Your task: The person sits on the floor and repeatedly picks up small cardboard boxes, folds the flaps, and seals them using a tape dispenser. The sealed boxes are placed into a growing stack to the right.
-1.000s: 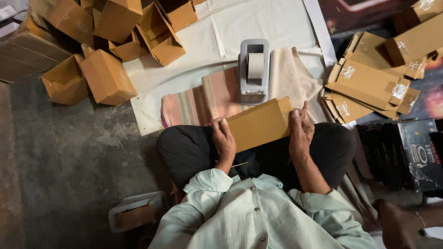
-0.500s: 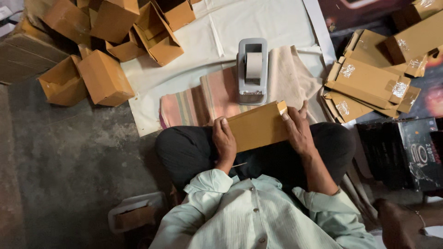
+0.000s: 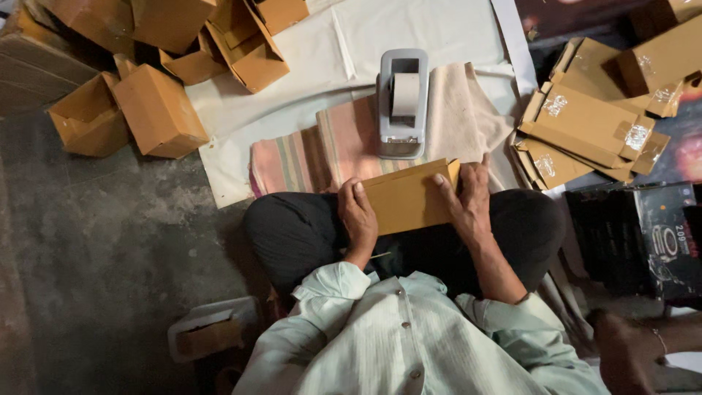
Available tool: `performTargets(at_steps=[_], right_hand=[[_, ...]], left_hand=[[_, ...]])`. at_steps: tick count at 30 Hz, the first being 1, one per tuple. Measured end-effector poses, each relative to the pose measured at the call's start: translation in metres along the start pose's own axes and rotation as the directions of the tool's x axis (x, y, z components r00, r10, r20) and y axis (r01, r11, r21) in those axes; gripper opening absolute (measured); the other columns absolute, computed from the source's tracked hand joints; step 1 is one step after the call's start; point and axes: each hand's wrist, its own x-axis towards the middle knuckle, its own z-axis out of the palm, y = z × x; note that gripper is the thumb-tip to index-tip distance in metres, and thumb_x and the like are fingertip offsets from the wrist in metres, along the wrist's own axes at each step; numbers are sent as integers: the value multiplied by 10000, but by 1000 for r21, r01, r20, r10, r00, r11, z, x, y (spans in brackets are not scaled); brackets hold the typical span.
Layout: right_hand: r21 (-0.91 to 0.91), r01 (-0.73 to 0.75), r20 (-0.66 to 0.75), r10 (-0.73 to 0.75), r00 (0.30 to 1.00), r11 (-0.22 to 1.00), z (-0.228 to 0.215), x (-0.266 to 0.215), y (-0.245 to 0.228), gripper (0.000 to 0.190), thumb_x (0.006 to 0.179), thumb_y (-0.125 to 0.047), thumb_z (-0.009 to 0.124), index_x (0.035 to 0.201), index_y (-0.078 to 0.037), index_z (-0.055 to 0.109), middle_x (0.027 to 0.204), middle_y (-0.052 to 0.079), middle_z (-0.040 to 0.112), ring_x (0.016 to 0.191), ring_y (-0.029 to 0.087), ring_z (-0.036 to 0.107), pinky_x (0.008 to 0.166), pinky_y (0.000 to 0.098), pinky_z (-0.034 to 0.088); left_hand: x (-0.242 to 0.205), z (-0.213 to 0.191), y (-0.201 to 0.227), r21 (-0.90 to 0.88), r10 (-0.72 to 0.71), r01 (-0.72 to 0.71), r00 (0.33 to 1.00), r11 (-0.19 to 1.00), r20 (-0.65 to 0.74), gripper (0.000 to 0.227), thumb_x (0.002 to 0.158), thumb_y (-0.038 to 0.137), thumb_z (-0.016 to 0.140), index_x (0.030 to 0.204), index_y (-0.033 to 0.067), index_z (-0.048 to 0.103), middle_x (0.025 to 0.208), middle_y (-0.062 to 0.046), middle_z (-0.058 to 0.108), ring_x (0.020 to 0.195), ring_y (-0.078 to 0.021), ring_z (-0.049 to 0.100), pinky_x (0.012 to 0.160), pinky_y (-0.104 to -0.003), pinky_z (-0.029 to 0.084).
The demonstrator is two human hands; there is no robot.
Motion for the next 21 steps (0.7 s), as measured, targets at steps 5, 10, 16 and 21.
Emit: performTargets(at_steps=[5,10,16,21], right_hand=[[-135,28,9,-27,1000,990,-4,9,-16,423,1002,-336,758,1019,69,640,931,165,525,919,358,561,1273,513,326],[-213,91,-76,-110,991,973,-15,2,-41,460,939,-341,779,1073,83,660,971,186,524,923,376,564,1206,520,345],[-247,107,-84,-131,988,963,-8,-2,-36,588,1005,-307,691,1429,67,529,1389,414,396,1203,491,538,1002,463,475],[-103,-41,15,42,999,994,0,-1,-18,555,1070,-324,599,1518,-28,459,1315,261,507,1292,447,540,1100,479,462]], left_hand=[[-1,1,-1,32,-35,34,999,999,16,301,1121,252,442,1161,14,621,1083,-221,651,1014,-406,632,879,-454,503],[-1,3,0,65,-64,61,997,996,37,306,1116,265,440,1170,30,629,1071,-217,655,1006,-411,628,870,-462,495],[-1,5,3,89,-67,62,996,994,56,285,1109,270,453,1178,55,627,1034,-212,639,963,-408,620,833,-467,494],[1,0,6,53,-53,49,995,997,79,270,1117,256,453,1177,49,616,1042,-213,632,965,-411,618,832,-470,491]])
